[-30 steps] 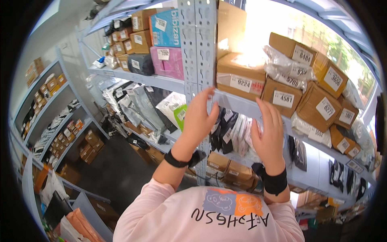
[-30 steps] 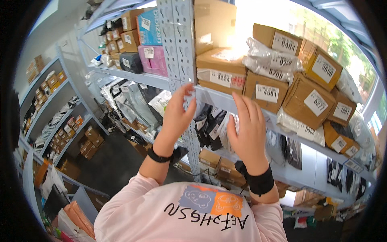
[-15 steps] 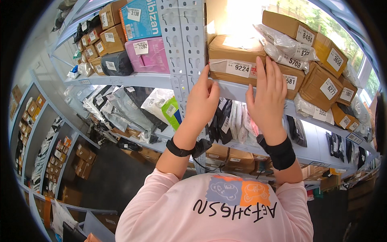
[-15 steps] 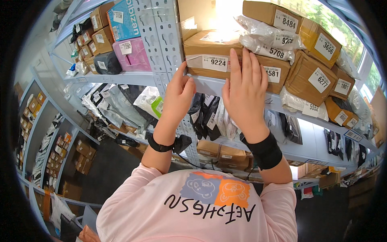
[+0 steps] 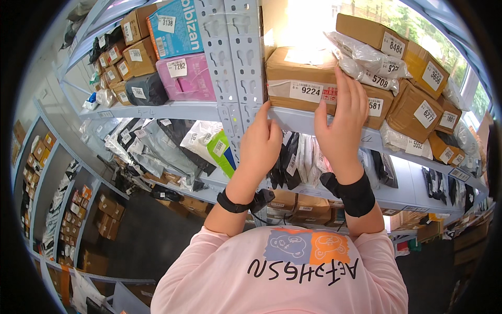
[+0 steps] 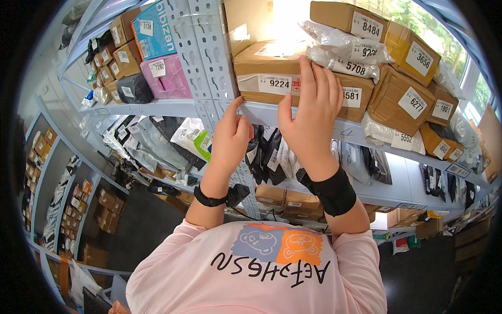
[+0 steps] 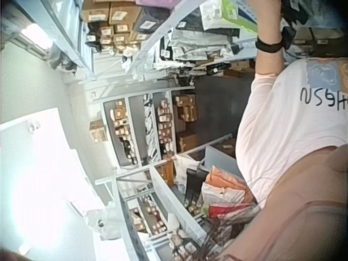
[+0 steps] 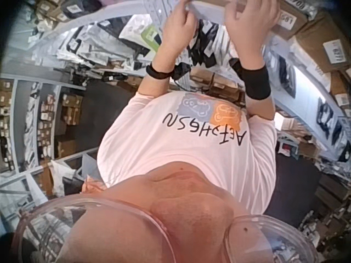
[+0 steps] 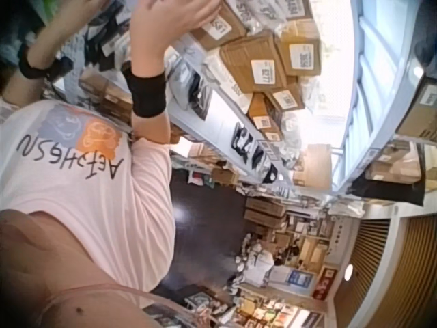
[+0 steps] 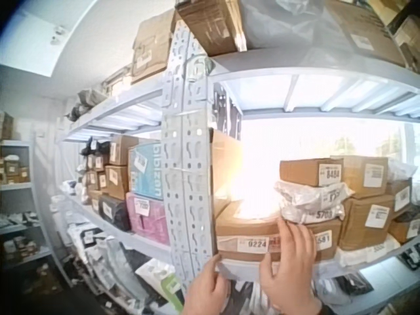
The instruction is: The person picks up several cardboard boxes and shipping bags from metal shelves, turns them over to check their labels, and places them back onto various shelf locations.
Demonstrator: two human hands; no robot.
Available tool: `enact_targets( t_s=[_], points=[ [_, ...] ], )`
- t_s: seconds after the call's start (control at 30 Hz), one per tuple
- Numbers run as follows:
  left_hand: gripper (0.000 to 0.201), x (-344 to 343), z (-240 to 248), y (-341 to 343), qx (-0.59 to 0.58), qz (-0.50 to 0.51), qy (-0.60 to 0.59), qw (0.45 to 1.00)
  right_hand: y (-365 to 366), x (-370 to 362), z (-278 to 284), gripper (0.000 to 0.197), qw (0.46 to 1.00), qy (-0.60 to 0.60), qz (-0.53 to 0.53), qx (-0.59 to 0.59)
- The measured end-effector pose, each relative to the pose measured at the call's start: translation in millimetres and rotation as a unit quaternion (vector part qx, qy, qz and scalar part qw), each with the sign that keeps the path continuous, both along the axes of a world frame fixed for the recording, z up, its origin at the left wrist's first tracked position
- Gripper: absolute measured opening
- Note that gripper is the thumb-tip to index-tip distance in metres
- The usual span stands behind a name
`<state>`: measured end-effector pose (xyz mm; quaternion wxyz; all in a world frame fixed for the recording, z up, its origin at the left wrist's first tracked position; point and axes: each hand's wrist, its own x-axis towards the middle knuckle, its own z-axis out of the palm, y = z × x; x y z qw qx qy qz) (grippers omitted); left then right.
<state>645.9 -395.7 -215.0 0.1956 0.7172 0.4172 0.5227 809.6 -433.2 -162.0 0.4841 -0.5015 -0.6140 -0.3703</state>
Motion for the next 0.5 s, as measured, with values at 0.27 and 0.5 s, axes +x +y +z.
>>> enact_targets(
  t_s=[0.27, 0.5],
  points=[
    [0.060, -1, 10, -9, -0.101, -0.162, -0.184, 0.964, 2, 2, -6, 0.058, 0.994, 0.038, 0.098, 0.016],
    [0.064, -3, 10, -20, -0.128, -0.202, -0.204, 0.949, 1, 6, -11, 0.055, 0.991, 0.048, 0.122, 0.023]
  ],
)
